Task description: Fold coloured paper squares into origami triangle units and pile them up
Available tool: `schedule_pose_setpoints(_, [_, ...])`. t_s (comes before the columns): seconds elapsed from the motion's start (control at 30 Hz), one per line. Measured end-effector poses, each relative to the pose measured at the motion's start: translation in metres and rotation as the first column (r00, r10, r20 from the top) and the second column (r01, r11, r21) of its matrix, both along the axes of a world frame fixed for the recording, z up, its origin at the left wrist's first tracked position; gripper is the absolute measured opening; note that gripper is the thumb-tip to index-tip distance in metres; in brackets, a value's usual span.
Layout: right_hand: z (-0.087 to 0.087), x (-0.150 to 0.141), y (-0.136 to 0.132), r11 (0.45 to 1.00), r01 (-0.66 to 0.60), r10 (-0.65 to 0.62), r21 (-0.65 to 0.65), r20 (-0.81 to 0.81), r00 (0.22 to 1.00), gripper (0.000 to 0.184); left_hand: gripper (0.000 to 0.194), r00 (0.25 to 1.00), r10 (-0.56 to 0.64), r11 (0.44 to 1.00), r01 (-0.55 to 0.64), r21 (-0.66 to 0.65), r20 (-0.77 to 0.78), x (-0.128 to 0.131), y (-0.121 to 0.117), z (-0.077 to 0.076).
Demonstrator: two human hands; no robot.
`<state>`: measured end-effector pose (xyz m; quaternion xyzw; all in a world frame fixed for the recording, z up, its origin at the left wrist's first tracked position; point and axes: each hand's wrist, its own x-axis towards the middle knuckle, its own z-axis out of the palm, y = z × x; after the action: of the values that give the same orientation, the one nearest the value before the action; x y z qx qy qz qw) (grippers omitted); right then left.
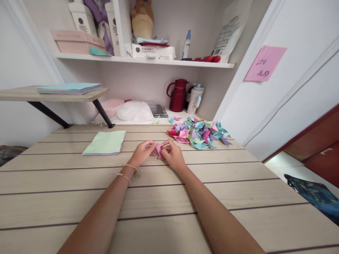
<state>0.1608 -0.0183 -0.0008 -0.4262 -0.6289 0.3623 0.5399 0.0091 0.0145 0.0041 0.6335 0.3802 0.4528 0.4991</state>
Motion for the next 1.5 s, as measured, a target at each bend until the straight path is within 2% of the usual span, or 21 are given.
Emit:
schedule_pose_setpoints(0.13, [-0.0029,0.0006,0.0006,0.996,0.07,-0.073,0.054,0.057,0.996,0.007,0.031,0.999,-0.046,0.999,0.046,-0.021,0.009,0.0,-0.0036,0.0023])
schedule_pose_setpoints(0.27, [-0.0062,0.0028,0.0042,0.982,0.139,-0.147,0.126,0.058,0.987,0.011,0.042,0.992,-0.113,0.993,0.115,-0.022,0.059,0.0,-0.0048,0.0023])
schedule_pose_setpoints(0.4, [-0.0062,0.0039,0.0071,0.99,0.109,-0.113,0.094,0.037,0.993,0.015,0.046,0.999,-0.033,0.999,0.033,0.0,0.038,-0.0003,-0.0023,0.0])
schedule_pose_setpoints(0.5, [-0.0051,0.0032,0.0073,0.989,0.124,-0.128,0.076,0.048,0.991,0.015,0.039,1.0,0.019,0.999,-0.018,0.041,-0.004,-0.0003,-0.0014,-0.0018])
schedule_pose_setpoints(0.6, [-0.0037,0.003,0.0067,0.984,0.15,-0.158,0.097,0.074,0.985,0.025,0.031,0.998,0.006,0.997,-0.001,0.072,-0.07,-0.0002,-0.0024,-0.0024])
schedule_pose_setpoints(0.73, [-0.0019,0.0047,0.0068,0.976,0.148,-0.165,0.159,0.104,0.981,0.02,0.031,0.997,-0.015,0.996,0.022,0.085,-0.079,-0.0001,-0.0034,-0.0011])
schedule_pose_setpoints(0.87, [-0.0028,0.0051,0.0083,0.983,0.148,-0.153,0.108,0.038,0.988,0.021,0.032,0.999,0.007,0.995,-0.003,0.096,-0.045,-0.0001,-0.0022,-0.001])
schedule_pose_setpoints(0.97, [-0.0039,0.0039,0.0087,0.986,0.136,-0.138,0.094,0.018,0.99,0.02,0.028,0.997,-0.033,0.993,0.041,0.114,-0.072,-0.0006,-0.0008,-0.0034])
schedule_pose_setpoints(1.13, [-0.0032,0.0032,0.0069,0.986,0.133,-0.138,0.096,0.048,0.989,0.018,0.027,0.992,-0.02,0.988,0.038,0.146,-0.122,-0.0009,-0.0009,-0.005])
schedule_pose_setpoints(1.37, [-0.0051,0.0046,0.0077,0.974,0.152,-0.173,0.171,0.116,0.978,0.019,0.025,0.979,0.022,0.959,0.036,0.28,-0.202,0.0001,-0.0053,0.0031])
schedule_pose_setpoints(1.5, [-0.0066,0.0048,0.0079,0.952,0.156,-0.209,0.264,0.188,0.96,0.012,0.024,0.984,0.002,0.973,0.04,0.226,-0.18,0.0011,-0.005,0.002])
